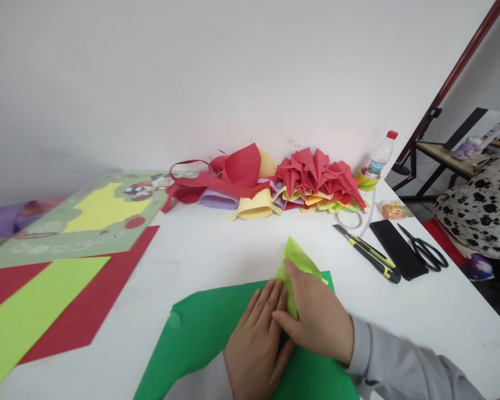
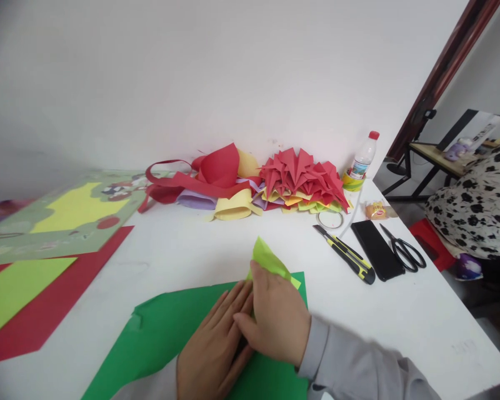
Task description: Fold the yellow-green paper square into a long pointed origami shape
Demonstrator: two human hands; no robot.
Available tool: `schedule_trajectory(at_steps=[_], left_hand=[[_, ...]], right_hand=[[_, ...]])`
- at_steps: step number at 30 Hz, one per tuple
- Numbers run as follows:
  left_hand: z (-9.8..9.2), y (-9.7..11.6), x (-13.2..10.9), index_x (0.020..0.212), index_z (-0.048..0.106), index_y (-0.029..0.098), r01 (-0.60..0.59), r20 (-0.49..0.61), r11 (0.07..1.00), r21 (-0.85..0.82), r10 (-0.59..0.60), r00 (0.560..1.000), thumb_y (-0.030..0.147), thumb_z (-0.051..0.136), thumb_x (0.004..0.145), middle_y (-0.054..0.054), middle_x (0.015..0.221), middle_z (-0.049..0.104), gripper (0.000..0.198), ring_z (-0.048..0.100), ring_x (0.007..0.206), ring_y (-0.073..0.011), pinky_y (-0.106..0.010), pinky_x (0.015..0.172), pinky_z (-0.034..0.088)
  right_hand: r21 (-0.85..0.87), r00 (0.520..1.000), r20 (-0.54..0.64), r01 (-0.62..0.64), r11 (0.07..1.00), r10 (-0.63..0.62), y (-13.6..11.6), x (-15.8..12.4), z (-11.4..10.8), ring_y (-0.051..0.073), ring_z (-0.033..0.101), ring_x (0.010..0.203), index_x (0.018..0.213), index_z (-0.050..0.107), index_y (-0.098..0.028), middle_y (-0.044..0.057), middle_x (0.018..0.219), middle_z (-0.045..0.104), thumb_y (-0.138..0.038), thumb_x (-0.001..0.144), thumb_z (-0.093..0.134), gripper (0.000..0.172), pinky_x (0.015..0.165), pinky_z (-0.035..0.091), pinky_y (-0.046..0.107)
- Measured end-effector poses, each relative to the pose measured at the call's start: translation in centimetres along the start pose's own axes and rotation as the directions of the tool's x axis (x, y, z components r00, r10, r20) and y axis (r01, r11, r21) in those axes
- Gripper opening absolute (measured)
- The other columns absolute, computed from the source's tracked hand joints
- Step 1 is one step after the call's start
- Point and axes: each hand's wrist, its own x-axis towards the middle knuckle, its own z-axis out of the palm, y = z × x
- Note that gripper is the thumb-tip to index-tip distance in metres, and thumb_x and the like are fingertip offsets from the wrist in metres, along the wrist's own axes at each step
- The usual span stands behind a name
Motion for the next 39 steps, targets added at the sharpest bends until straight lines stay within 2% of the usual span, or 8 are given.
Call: schedule_trajectory(at_steps=[10,14,17,23,29,32,35,39], left_hand=[[0.2,0.0,-0.2,0.139,0.039,0.012,-0.032,0.000,0.999,0.032,0.032,0.999,0.048,0.044,0.089,-0.019,0.145,0.042,0.061,0.033,0.136,-0.0339,-0.049,0.108,0.032],[-0.2,-0.5,0.0,0.139,0.039,0.009,0.024,-0.008,0.995,0.097,-0.023,1.000,0.050,0.046,0.088,-0.024,0.143,0.042,0.065,0.036,0.134,-0.0359,-0.049,0.103,0.039],[-0.5,-0.8,0.1,0.138,0.039,0.008,0.062,-0.023,0.993,0.098,-0.060,0.998,0.047,0.048,0.087,-0.025,0.140,0.045,0.065,0.040,0.131,-0.0376,-0.049,0.099,0.042],[-0.3,-0.9,-0.3,0.148,0.020,0.014,0.122,-0.063,0.988,-0.100,-0.129,0.990,0.039,0.045,0.090,-0.018,0.141,0.047,0.067,0.043,0.131,-0.0334,-0.050,0.104,0.040],[-1.2,-1.3,-0.2,0.146,0.023,0.024,0.300,0.041,0.881,-0.366,-0.306,0.951,0.027,0.045,0.091,-0.013,0.140,0.049,0.059,0.048,0.127,-0.0312,-0.051,0.105,0.041],[-1.0,-1.7,-0.4,0.146,0.024,0.025,0.322,0.063,0.845,-0.427,-0.327,0.943,0.025,0.047,0.090,-0.013,0.141,0.047,0.060,0.047,0.128,-0.0316,-0.052,0.106,0.040],[-0.5,-2.0,-0.8,0.147,0.023,0.026,0.314,0.060,0.833,-0.455,-0.323,0.945,0.020,0.048,0.086,-0.013,0.142,0.046,0.066,0.046,0.129,-0.0323,-0.053,0.106,0.039],[-0.1,-2.1,-0.9,0.146,0.026,0.023,0.321,0.063,0.803,-0.502,-0.337,0.940,0.013,0.048,0.077,-0.013,0.144,0.044,0.074,0.043,0.130,-0.0339,-0.055,0.107,0.036]], right_hand=[[-0.034,0.998,-0.060,-0.017,0.999,0.015,0.3,0.2,0.4,0.029,0.054,0.117,0.141,0.031,-0.009,0.019,0.132,0.053,-0.015,0.084,0.047,0.060,0.096,0.047,0.045],[-0.106,0.997,-0.071,-0.019,0.994,0.011,0.4,0.2,0.5,0.029,0.060,0.105,0.124,0.049,-0.013,0.016,0.118,0.060,-0.009,0.085,0.043,0.039,0.088,0.051,0.045],[-0.083,0.996,-0.083,-0.031,0.996,0.024,0.5,0.2,0.5,0.028,0.061,0.100,0.112,0.052,-0.016,0.014,0.108,0.063,-0.009,0.085,0.045,0.029,0.085,0.051,0.044],[0.158,0.978,-0.103,-0.163,0.974,0.180,0.5,0.6,0.5,0.025,0.061,0.104,0.111,0.045,-0.017,0.011,0.107,0.065,-0.009,0.079,0.053,0.033,0.088,0.050,0.042],[0.236,0.982,-0.031,-0.174,0.956,0.187,0.5,1.4,0.8,0.027,0.063,0.101,0.122,0.042,-0.017,0.011,0.103,0.067,-0.012,0.080,0.052,0.044,0.089,0.050,0.045],[0.395,0.967,0.043,-0.247,0.885,0.250,0.4,1.7,0.8,0.024,0.065,0.099,0.124,0.039,-0.017,0.013,0.108,0.065,-0.011,0.080,0.051,0.046,0.087,0.052,0.042],[0.551,0.926,0.138,-0.366,0.749,0.352,0.0,2.1,0.9,0.022,0.066,0.100,0.119,0.038,-0.017,0.013,0.110,0.064,-0.013,0.079,0.054,0.044,0.087,0.053,0.039],[0.639,0.914,0.160,-0.384,0.666,0.373,-0.3,2.3,1.3,0.021,0.065,0.102,0.112,0.039,-0.020,0.010,0.106,0.066,-0.011,0.075,0.055,0.042,0.090,0.052,0.039]])
